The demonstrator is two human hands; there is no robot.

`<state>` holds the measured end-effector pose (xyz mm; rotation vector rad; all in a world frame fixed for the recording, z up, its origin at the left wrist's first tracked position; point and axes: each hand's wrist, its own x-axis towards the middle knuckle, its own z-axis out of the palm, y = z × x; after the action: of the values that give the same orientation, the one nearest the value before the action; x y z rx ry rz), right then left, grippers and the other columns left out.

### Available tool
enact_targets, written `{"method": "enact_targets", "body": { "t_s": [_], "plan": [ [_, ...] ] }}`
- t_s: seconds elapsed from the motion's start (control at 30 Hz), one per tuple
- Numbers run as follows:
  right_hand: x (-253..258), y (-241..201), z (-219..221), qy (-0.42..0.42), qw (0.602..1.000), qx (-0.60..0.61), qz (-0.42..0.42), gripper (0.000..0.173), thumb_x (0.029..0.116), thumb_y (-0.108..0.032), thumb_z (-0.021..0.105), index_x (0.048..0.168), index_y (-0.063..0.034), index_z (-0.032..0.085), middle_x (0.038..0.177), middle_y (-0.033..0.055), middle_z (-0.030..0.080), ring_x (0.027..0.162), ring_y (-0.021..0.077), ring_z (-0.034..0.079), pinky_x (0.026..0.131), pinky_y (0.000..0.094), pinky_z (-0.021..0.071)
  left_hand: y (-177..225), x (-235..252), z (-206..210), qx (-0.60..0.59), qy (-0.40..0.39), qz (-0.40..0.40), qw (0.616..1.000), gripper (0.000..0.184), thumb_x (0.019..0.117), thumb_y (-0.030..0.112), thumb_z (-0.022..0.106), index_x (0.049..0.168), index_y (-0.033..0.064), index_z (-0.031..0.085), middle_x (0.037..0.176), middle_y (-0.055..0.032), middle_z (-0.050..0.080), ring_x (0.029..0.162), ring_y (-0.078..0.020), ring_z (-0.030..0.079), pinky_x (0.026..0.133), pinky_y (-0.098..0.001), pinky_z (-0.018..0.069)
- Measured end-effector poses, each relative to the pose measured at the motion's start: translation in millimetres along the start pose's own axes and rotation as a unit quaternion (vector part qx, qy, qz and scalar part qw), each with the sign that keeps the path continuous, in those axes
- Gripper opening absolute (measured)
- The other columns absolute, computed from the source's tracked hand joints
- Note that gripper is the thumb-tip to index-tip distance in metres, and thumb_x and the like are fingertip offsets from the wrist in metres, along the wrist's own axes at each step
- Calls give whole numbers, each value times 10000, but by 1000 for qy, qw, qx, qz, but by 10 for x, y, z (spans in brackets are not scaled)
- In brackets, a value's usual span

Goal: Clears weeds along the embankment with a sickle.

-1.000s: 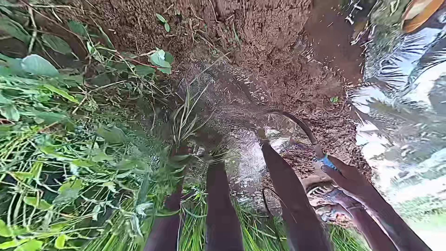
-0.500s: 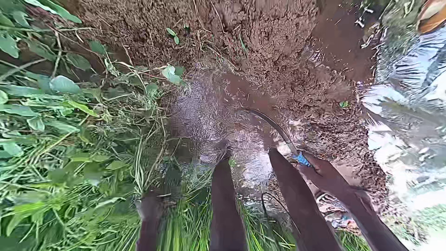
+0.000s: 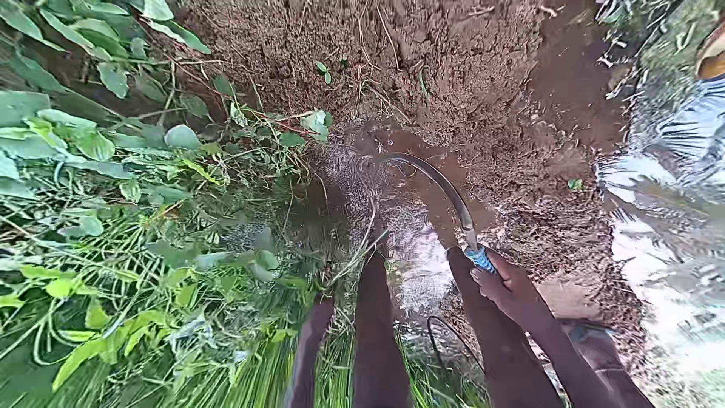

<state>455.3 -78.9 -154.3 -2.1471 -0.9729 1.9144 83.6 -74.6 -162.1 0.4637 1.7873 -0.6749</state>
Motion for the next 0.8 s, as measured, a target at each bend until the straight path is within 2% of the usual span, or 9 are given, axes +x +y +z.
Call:
{"method": "enact_targets", "body": {
  "t_s": [0.03, 0.1, 0.2, 0.27, 0.37, 0.47, 0.63, 0.7, 0.8],
  "plan": [
    [11, -50, -6, 7, 1000, 6, 0, 530, 981, -384, 552, 1358, -12, 579, 826, -23, 672, 615, 13, 605, 572, 223, 541, 105, 8, -3, -19, -2, -6, 1000, 565, 1102, 358, 429, 1491, -51, 438, 1443, -309, 517, 1347, -439, 493, 1120, -604, 361],
    [29, -137, -15, 26, 999, 19, -5, 537, 986, -362, 552, 1378, 6, 558, 834, -17, 672, 622, 14, 610, 575, 222, 547, 318, 30, -22, -82, 29, 14, 996, 498, 1091, 315, 481, 1391, -80, 526, 1297, -285, 603, 1146, -351, 584, 984, -533, 451],
    [29, -228, -24, 54, 997, 44, -18, 541, 984, -333, 545, 1379, 38, 535, 803, -42, 657, 593, -16, 587, 551, 186, 525, 563, 120, -128, -269, 82, 116, 953, 328, 1082, 183, 475, 1257, -73, 579, 1043, -96, 669, 910, -95, 636, 844, -299, 548],
    [19, -229, -32, 70, 995, 59, -24, 554, 981, -333, 551, 1379, 52, 530, 799, -41, 663, 590, -15, 590, 549, 189, 531, 804, 72, -314, -423, 94, 193, 880, 267, 1093, 136, 415, 1218, -41, 570, 969, -34, 686, 870, -56, 669, 819, -263, 582],
    [73, -280, -67, 71, 995, 51, -41, 500, 990, -342, 555, 1330, 24, 574, 825, -46, 666, 622, -22, 603, 577, 185, 545, 980, 199, -705, -591, 88, 309, 740, 376, 1120, 255, 245, 1017, 130, 585, 827, 27, 681, 795, -97, 686, 781, -309, 608],
    [235, -416, -45, 57, 994, 43, -85, 444, 1005, -361, 541, 1281, -21, 617, 814, -42, 656, 628, -7, 592, 578, 204, 530, 853, 260, -1091, -660, 176, 308, 663, 416, 1132, 322, 193, 953, 177, 540, 743, 56, 634, 710, -71, 649, 711, -287, 590],
    [598, -736, 279, 33, 990, 33, -131, 432, 1008, -339, 545, 1343, -79, 627, 838, 15, 682, 617, 62, 603, 584, 286, 549, 92, 413, -1326, -628, 292, 213, 689, 250, 1133, 274, 279, 1057, 170, 494, 800, 67, 582, 705, -38, 602, 673, -230, 557],
    [705, -834, 530, 17, 991, -17, -130, 459, 1017, -339, 545, 1382, -68, 611, 878, 86, 703, 678, 161, 634, 642, 392, 547, 87, 495, -1379, -614, 305, 206, 699, 200, 1124, 253, 331, 1090, 149, 499, 821, 43, 596, 713, -70, 620, 691, -277, 577],
    [724, -841, 995, -78, 993, -57, -71, 474, 1041, -381, 504, 1382, -68, 607, 1020, 153, 716, 875, 280, 691, 798, 506, 553, 402, 524, -1396, -543, 343, 214, 736, 222, 1098, 176, 419, 1265, 43, 482, 997, -50, 630, 868, -138, 656, 804, -368, 589]
  ]
}}
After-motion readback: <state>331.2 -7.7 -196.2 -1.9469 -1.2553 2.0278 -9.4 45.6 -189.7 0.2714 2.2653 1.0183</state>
